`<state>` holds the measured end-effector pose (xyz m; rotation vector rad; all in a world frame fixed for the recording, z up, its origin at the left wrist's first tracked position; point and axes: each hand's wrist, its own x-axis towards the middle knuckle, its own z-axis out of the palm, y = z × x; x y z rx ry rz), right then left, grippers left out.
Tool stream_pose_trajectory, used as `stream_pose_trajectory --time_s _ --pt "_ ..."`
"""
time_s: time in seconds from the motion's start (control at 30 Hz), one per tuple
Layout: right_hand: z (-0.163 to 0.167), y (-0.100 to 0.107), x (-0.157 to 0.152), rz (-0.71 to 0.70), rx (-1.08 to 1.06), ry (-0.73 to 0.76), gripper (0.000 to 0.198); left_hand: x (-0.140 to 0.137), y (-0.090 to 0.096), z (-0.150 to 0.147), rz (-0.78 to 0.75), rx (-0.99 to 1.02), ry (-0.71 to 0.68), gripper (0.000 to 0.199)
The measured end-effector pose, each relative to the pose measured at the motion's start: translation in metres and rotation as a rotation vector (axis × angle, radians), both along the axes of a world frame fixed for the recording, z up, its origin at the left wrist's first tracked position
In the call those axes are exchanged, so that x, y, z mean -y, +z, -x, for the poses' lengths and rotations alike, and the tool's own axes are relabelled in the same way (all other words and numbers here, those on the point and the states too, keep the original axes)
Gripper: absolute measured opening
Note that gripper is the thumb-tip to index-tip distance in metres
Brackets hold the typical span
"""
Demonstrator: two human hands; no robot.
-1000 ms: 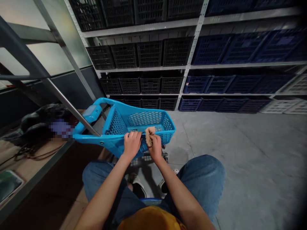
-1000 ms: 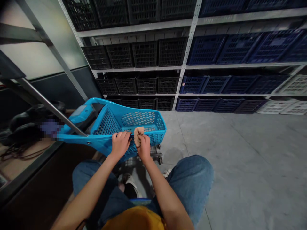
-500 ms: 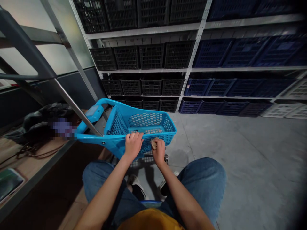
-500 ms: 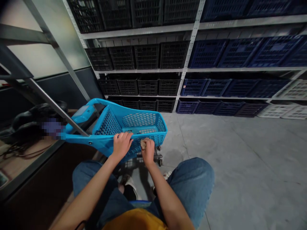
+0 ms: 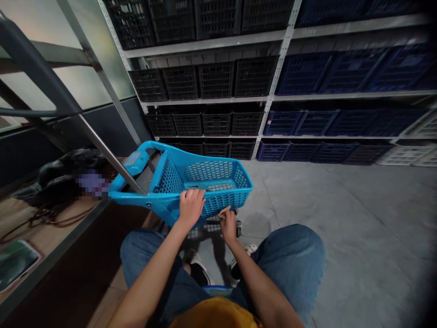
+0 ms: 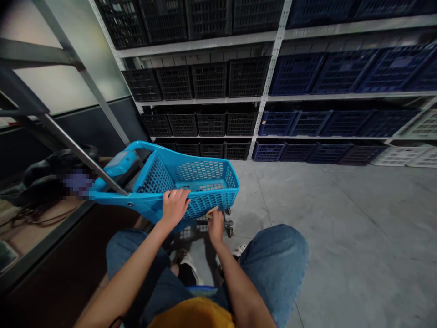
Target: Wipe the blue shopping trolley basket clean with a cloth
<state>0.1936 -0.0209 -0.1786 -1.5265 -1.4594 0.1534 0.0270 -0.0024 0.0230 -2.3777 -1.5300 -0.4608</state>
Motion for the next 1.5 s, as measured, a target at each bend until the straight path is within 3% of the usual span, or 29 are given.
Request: stream_pose_trajectory --time_s 0.07,0.2,0.27,0.37,0.53,0.6,0.7,0.87,0.93,1.03,1.2,1.3,1.37,1.5 --pt "0.003 0.024 -0.003 -0.028 -0.024 0.015 0.025 0.0 0.0 0.0 -0.001 0.003 0.001 0.031" --pt "0.011 0.086 -0.017 -0.222 -0.079 0.046 0.03 -0.001 -0.001 -0.001 0.0 0.008 0.003 0.031" --pt "0.013 0.101 -0.023 -0.282 -0.08 0.041 0.033 -0.001 -0.001 0.0 0.002 0.009 -0.001 0.032" --pt "0.011 0.085 -0.024 -0.247 -0.047 0.038 0.035 -0.001 -0.001 0.0 0.006 0.005 -0.006 0.031" --pt "0.004 0.006 -0.003 0.007 0.066 0.074 0.033 -0.002 -0.002 0.0 0.002 -0.003 0.012 0.031" --pt "0.003 -0.009 0.003 0.056 0.079 0.066 0.031 -0.001 -0.002 0.0 0.008 -0.006 0.015 0.031" --pt "0.005 0.005 0.002 0.028 0.083 0.072 0.032 -0.001 -0.001 0.0 0.015 -0.008 0.014 0.031" --pt "0.012 0.081 -0.015 -0.225 0.002 0.07 0.041 -0.001 -0.002 -0.001 0.012 0.008 0.007 0.032" --pt "0.013 0.098 -0.022 -0.307 -0.028 0.057 0.04 -0.001 -0.002 -0.001 0.011 0.011 0.001 0.033" --pt "0.014 0.088 -0.023 -0.295 0.002 0.069 0.038 -0.001 -0.002 -0.001 0.015 0.009 0.002 0.032" --pt "0.007 0.008 -0.003 -0.021 0.121 0.104 0.044 -0.001 -0.001 0.0 0.014 -0.006 0.018 0.032" --pt "0.001 -0.015 0.004 0.023 0.135 0.12 0.044 -0.002 -0.002 0.0 0.006 0.002 0.008 0.032" --pt "0.0 -0.004 0.003 0.016 0.128 0.115 0.041 -0.002 -0.002 0.0 0.007 0.007 0.003 0.032" --pt "0.003 0.062 -0.01 -0.148 0.047 0.077 0.039 -0.002 -0.002 0.0 0.014 0.012 0.004 0.031"
